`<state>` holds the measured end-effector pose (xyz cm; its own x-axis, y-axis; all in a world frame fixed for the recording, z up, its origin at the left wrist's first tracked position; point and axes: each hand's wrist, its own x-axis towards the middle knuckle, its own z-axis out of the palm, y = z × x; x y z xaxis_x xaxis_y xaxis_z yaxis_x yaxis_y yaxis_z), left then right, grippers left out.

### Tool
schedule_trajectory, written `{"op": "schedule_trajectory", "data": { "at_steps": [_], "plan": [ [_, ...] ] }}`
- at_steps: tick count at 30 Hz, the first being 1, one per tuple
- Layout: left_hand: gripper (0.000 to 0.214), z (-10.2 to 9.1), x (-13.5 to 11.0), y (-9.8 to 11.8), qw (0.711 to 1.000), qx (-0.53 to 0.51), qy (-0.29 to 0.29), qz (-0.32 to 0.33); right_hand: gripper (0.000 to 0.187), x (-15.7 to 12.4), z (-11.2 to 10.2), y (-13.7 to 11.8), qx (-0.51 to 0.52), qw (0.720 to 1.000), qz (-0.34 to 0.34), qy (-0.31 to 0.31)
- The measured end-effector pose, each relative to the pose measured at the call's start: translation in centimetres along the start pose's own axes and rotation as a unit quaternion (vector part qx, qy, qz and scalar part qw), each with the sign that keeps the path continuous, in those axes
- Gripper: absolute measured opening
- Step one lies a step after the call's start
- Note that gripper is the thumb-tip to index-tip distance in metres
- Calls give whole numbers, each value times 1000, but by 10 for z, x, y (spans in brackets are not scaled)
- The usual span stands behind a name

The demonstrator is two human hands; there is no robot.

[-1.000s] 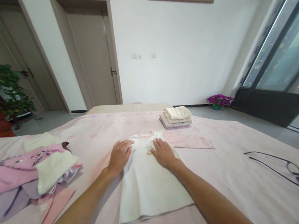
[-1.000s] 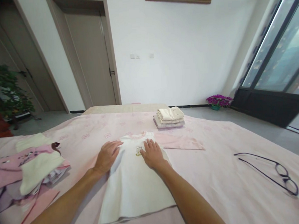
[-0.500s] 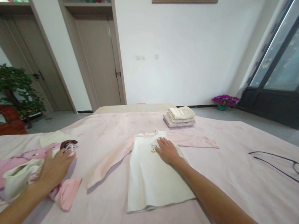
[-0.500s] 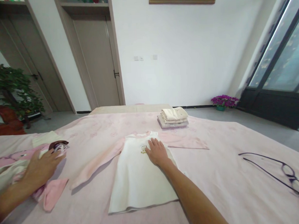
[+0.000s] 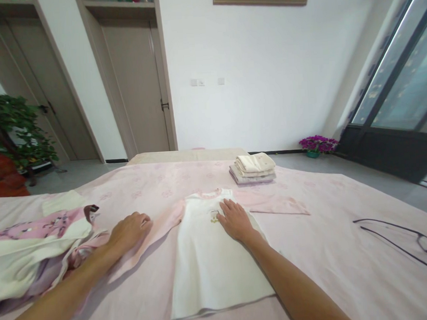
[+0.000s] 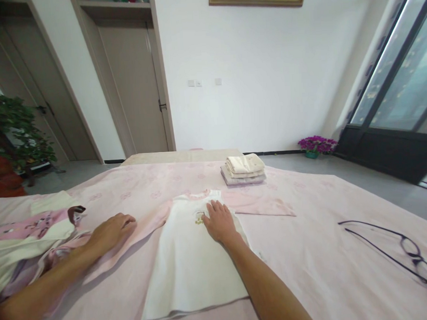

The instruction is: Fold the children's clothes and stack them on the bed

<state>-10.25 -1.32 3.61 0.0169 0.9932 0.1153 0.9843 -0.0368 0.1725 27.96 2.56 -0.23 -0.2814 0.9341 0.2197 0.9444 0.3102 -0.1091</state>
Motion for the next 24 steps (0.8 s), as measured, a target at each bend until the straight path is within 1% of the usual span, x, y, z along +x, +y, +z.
{"op": "schedule_trajectory", "data": {
  "at_steps": [1,3,5,7,9,11,12,13,14,16,18,19,20,22,24],
  "plan": [
    [35,3,5,8,1000,-2,-19,-11,56,0,0,0,1,1000,-2,1],
    [35,7,14,13,998,-18,-47,-25,56,0,0,1,1,1000,-3,4],
    [30,8,17,9,995,-42,-85,-33,55,0,1,1,1,1000,0,6],
    [28,5,15,1,986,-110,-118,-36,55,0,2,1,2,1000,4,10],
    [33,-2,9,-6,962,-229,-144,-44,54,0,3,1,4,1000,5,14],
    [43,-12,4,-12,925,-336,-167,-63,54,1,3,1,6,1000,6,14],
    [48,-18,2,-14,911,-366,-174,-75,54,1,3,1,7,1000,6,13],
    [52,-24,3,-17,905,-379,-174,-83,54,1,2,1,7,1000,6,12],
    [55,-30,5,-20,908,-376,-164,-86,54,0,2,0,7,1000,6,13],
    [57,-41,14,-28,935,-331,-110,-68,54,0,2,0,7,1000,4,16],
    [50,-48,25,-38,971,-233,-48,-24,54,-1,1,0,6,1000,1,18],
    [45,-49,30,-43,985,-173,-30,3,54,-1,0,0,6,1000,0,17],
    [38,-49,34,-46,993,-111,-22,29,54,-1,0,0,5,1000,0,16],
    [28,-44,39,-49,998,-5,-18,65,54,-1,-1,-1,1,1000,2,12],
    [25,-34,40,-43,996,65,1,68,54,-1,-2,-1,0,1000,5,6]
  ]
}}
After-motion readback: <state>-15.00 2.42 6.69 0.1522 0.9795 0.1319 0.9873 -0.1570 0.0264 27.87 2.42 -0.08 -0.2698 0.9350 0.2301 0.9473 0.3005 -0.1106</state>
